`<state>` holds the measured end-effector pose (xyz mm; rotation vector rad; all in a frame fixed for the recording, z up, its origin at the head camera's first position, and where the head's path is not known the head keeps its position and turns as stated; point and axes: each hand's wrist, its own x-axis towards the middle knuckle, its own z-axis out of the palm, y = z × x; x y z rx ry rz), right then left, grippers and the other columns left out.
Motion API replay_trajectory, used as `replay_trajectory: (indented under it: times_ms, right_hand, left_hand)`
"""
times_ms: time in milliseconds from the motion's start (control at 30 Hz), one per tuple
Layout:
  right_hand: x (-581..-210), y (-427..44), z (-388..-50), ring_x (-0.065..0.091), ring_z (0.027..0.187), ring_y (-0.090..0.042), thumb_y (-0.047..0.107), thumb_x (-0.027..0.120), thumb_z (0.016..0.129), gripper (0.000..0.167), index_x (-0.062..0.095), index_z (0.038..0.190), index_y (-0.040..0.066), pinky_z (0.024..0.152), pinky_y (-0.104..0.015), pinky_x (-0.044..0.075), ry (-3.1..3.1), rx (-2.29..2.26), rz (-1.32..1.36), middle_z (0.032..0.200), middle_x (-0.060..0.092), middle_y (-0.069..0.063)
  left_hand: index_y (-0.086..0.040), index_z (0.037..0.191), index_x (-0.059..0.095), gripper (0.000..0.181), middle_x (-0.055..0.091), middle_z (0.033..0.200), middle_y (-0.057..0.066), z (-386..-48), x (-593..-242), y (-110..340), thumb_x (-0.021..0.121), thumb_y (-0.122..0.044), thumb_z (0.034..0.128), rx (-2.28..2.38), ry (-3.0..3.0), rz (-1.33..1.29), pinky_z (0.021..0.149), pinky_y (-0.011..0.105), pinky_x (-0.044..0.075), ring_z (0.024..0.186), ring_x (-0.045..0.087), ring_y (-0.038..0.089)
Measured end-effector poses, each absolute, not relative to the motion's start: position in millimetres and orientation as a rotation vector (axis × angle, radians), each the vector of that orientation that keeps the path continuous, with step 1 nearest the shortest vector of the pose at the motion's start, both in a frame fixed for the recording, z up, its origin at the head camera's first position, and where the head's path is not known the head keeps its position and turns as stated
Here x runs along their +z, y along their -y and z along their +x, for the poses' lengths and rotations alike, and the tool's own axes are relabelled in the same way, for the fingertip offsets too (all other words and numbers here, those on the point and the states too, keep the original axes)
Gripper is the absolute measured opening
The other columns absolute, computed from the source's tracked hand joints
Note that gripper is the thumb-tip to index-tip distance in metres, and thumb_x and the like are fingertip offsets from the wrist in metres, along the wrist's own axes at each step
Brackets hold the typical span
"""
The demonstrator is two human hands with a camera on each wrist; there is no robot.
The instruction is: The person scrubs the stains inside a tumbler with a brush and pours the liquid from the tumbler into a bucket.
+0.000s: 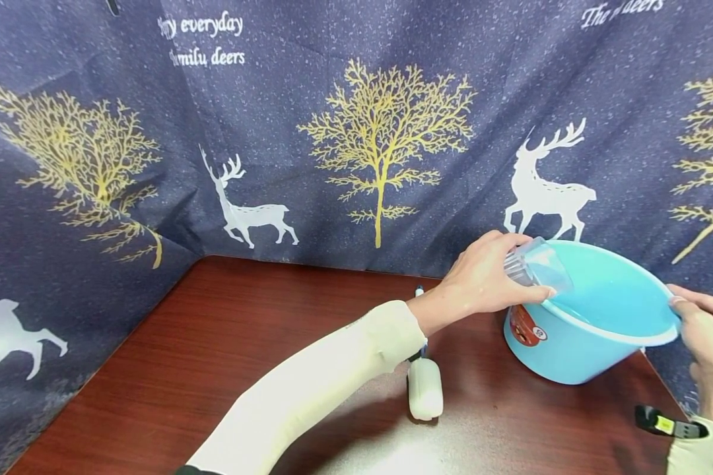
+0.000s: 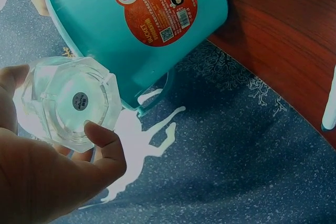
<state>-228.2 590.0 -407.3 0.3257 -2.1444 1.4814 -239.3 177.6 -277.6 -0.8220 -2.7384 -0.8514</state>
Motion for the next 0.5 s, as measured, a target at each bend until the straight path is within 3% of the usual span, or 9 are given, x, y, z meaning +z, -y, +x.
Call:
replay_trajectory:
  times_ms: [300, 500]
  right_hand:
    - [-406.4, -586.3, -227.5, 0.054, 0.061, 0.016, -0.006, 0.03, 0.106, 0.07, 0.064, 0.107, 0.056, 0.051, -0.004, 0.038, 2.186, 1.354, 0.32, 0.08, 0.065, 0.034]
    - [-398.1, -572.7, -220.5, 0.057, 0.066, 0.018, -0.003, 0.034, 0.108, 0.064, 0.067, 0.108, 0.052, 0.055, -0.001, 0.04, 2.144, 1.42, 0.362, 0.084, 0.067, 0.034]
  left_hand:
    - [-0.046, 0.148, 0.056, 0.082, 0.055, 0.119, -0.025, -239.7, -276.4, -179.0, 0.083, -0.072, 0.0751, -0.826, 2.746, -0.835, 0.074, 0.009, 0.043, 0.101, 0.05, -0.01]
    - [-0.045, 0.148, 0.057, 0.082, 0.055, 0.118, -0.024, -240.0, -276.4, -179.7, 0.083, -0.072, 0.0751, -0.815, 2.747, -0.839, 0.073, 0.009, 0.043, 0.099, 0.05, -0.009]
